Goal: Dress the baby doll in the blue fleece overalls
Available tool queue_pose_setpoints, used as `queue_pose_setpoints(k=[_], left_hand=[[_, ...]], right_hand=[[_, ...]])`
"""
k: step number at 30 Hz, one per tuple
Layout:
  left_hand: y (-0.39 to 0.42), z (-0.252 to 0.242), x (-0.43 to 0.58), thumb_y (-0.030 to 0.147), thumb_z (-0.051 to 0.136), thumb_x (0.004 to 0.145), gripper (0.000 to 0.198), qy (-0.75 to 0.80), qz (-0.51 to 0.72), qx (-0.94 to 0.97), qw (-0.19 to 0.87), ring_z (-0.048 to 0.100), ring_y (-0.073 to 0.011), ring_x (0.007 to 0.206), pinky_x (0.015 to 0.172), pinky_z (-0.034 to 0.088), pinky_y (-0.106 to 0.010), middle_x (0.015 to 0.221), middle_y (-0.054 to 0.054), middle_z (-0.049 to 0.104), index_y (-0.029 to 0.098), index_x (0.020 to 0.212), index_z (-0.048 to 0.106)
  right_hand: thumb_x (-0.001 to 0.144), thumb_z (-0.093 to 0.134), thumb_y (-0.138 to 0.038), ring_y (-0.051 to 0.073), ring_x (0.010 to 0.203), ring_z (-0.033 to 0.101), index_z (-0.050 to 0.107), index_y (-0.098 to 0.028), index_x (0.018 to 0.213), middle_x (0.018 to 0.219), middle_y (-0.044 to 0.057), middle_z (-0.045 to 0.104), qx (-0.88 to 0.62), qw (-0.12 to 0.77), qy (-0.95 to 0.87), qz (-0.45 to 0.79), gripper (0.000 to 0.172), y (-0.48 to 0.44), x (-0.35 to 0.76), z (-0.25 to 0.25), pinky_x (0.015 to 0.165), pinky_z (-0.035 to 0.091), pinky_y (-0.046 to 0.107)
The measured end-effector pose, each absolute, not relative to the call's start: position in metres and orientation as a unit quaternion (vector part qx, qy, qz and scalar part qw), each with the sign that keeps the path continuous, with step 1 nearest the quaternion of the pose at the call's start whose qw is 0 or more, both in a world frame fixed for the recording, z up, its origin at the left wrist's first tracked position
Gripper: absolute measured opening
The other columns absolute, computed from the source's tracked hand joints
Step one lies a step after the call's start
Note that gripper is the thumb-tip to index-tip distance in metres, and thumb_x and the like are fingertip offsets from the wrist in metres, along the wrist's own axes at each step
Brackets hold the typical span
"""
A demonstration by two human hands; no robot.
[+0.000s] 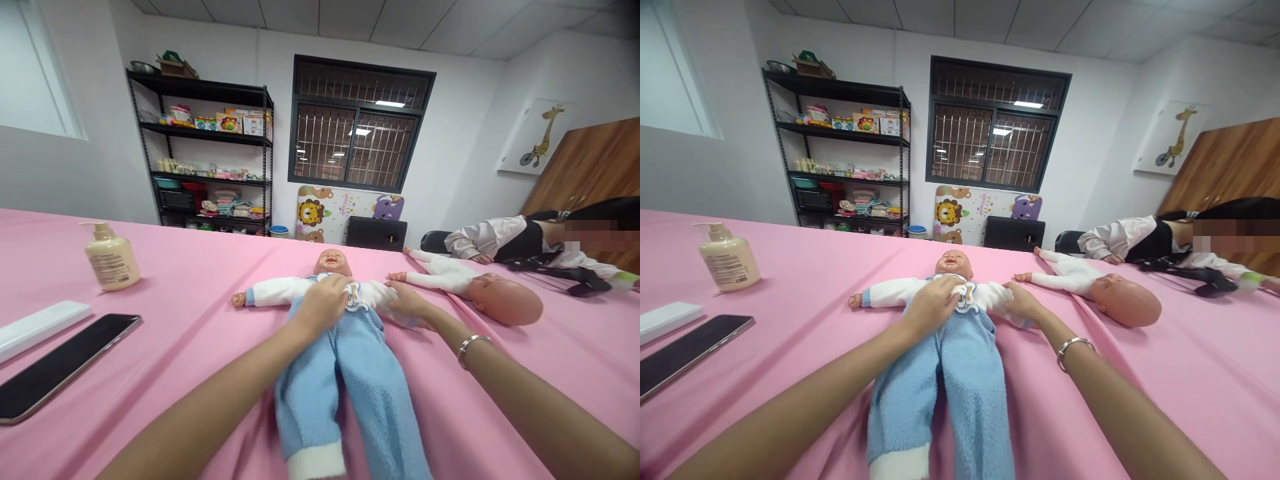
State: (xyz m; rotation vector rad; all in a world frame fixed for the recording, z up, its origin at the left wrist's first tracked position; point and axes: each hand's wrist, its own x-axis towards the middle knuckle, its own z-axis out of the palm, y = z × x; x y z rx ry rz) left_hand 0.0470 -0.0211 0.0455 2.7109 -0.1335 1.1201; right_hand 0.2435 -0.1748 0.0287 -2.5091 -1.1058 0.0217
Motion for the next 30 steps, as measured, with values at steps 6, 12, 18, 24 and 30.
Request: queue_pose_setpoints(k=[6,12,18,24,30], left_hand=[[0.041,0.012,0.022,0.026,0.036,0.088,0.019,0.133,0.336,0.886,0.292,0.052,-0.0193,0.079,0.07,0.04,-0.031,0.081,-0.004,0.055,0.017,0.078,0.049],[0.054,0.003,0.01,0.05,0.038,0.085,0.04,0.072,0.328,0.84,0.425,0.036,-0.0131,0.057,0.056,0.03,-0.026,0.059,0.004,0.036,0.018,0.06,0.034],[0.057,0.0,0.014,0.054,0.039,0.081,0.041,0.122,0.353,0.805,0.461,0.042,-0.0156,0.063,0.062,0.035,-0.027,0.063,0.002,0.043,0.018,0.063,0.042],[0.065,-0.007,0.014,0.06,0.04,0.077,0.051,0.14,0.317,0.811,0.472,0.052,-0.0262,0.093,0.091,0.036,-0.037,0.095,-0.008,0.061,0.013,0.086,0.058],[0.068,-0.006,0.014,0.059,0.041,0.078,0.053,0.131,0.31,0.811,0.478,0.051,-0.0263,0.1,0.097,0.034,-0.036,0.105,-0.007,0.061,0.013,0.094,0.06]], right_hand=[[0.087,0.033,-0.013,0.026,0.101,0.049,0.052,-0.024,0.12,0.109,0.01,0.055,-0.928,0.037,-0.353,-0.116,0.039,-0.176,0.235,-0.005,0.081,0.036,0.037],[0.086,0.03,-0.007,0.029,0.123,0.029,0.045,-0.01,0.127,0.129,0.016,0.04,-0.886,0.038,-0.347,-0.306,0.044,-0.172,0.217,-0.039,0.096,0.029,0.043],[0.089,0.036,-0.041,0.022,0.086,0.051,0.057,-0.012,0.082,0.086,0.011,0.058,-0.845,0.337,-0.403,-0.102,0.037,-0.177,0.196,-0.012,0.079,0.041,0.035],[0.074,0.061,-0.05,0.009,0.064,0.044,0.053,-0.012,0.07,0.069,0.001,0.048,-0.67,0.457,-0.461,0.36,0.039,-0.191,0.194,0.001,0.06,0.035,0.021],[0.073,0.064,-0.046,0.013,0.082,0.048,0.06,-0.013,0.099,0.094,0.006,0.056,-0.638,0.472,-0.465,0.393,0.042,-0.201,0.197,0.014,0.075,0.039,0.024]])
